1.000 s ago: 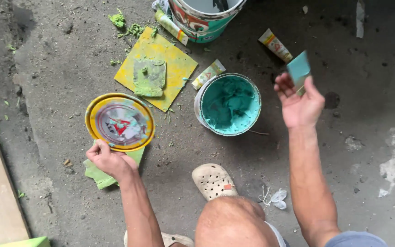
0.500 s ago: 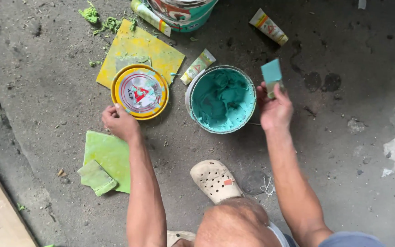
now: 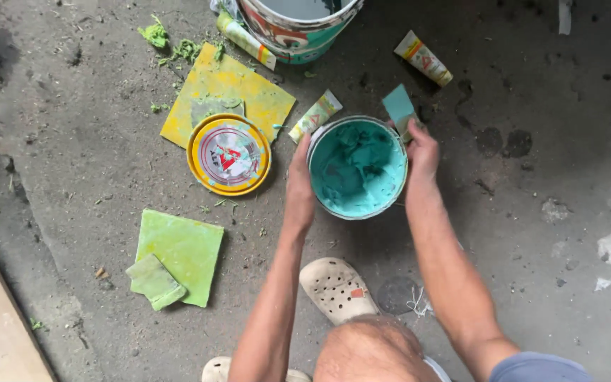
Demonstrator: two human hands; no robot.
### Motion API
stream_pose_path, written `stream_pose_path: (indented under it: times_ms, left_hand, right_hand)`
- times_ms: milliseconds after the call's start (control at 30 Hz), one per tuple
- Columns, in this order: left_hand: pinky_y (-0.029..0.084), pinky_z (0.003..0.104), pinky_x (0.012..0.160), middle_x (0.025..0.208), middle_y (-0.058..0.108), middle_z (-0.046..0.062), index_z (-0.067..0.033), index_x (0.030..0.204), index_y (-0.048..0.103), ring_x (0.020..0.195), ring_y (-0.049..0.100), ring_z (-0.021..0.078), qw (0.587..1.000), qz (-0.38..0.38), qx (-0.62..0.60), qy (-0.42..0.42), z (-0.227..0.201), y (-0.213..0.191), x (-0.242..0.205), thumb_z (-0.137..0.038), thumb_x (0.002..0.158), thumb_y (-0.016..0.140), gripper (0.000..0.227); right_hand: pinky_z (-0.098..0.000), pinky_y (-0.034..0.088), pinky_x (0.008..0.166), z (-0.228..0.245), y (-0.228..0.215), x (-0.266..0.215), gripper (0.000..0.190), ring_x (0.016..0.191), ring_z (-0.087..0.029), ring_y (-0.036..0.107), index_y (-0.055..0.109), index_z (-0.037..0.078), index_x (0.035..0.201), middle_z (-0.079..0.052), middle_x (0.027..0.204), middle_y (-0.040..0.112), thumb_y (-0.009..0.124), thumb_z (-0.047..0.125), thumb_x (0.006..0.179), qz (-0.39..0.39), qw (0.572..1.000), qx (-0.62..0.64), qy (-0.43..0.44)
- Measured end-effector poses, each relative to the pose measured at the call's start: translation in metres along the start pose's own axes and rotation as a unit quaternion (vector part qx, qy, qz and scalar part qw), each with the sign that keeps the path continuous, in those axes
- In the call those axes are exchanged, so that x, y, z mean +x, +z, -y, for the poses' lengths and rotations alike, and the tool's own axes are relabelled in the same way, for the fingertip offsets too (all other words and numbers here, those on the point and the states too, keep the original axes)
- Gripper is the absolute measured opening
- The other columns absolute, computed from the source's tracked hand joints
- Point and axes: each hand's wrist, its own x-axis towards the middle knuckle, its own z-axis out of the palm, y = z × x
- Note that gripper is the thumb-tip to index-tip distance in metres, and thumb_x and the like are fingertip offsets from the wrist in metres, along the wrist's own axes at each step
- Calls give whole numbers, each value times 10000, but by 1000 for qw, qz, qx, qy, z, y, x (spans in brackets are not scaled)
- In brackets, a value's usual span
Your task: Mixing and applying green filler to wooden boards and speaker box components
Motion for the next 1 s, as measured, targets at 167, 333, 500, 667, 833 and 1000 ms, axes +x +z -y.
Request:
stream_pose_path:
  times_ms: [167,333,500,667,833,1000]
  left_hand:
    - [221,536,1237,1529,440,270,-42,1523,429,1438,375,444,999,-43,32,2,13,-2,-49,-405,1117,264,569]
    - [375,563,1135,1405,548,264,-38,1434,529,1275,546,445,996,-64,47,34,18,-10,-48,-286,1086,471,431]
    - [530,547,991,1425,536,235,-100,1441,539,1215,609,441,997,-52,54,17,30,-13,-47,-345,1080,498,438]
    - [576,530,914,1408,556,224,-114,1436,541,1179,634,447,997,-44,64,12,28,-18,-46,-374,1068,508,452]
    - [579,522,902,1394,571,204,-131,1428,546,1184,640,442,997,-45,59,5,31,-21,-44,-385,1061,521,447]
    - [595,520,871,1362,588,203,-134,1405,558,1163,645,456,998,-48,45,19,36,-23,-42,-377,1052,543,429]
  right_hand:
    - [-430,697,841,68,52,-66,156,875,-279,738,645,113,1036,-131,987,682,775,130,952,107,969,-193,-111]
    - [-374,610,783,84,54,-148,135,878,-247,727,723,-23,1138,-167,965,704,720,-91,1022,196,725,-544,-375]
    - [-298,620,822,8,47,-112,213,951,-175,761,793,146,1067,-33,1001,782,714,68,886,239,435,-685,-533]
    - [-365,627,745,-12,56,-105,171,869,-236,755,767,124,1015,-56,890,747,657,75,894,209,427,-722,-503]
    - [-451,604,718,-25,59,-90,134,831,-314,726,706,151,845,-72,764,692,601,210,905,195,491,-756,-386]
    - [-549,556,701,-34,56,-82,142,845,-433,694,669,65,781,-204,745,668,572,159,824,193,519,-770,-318]
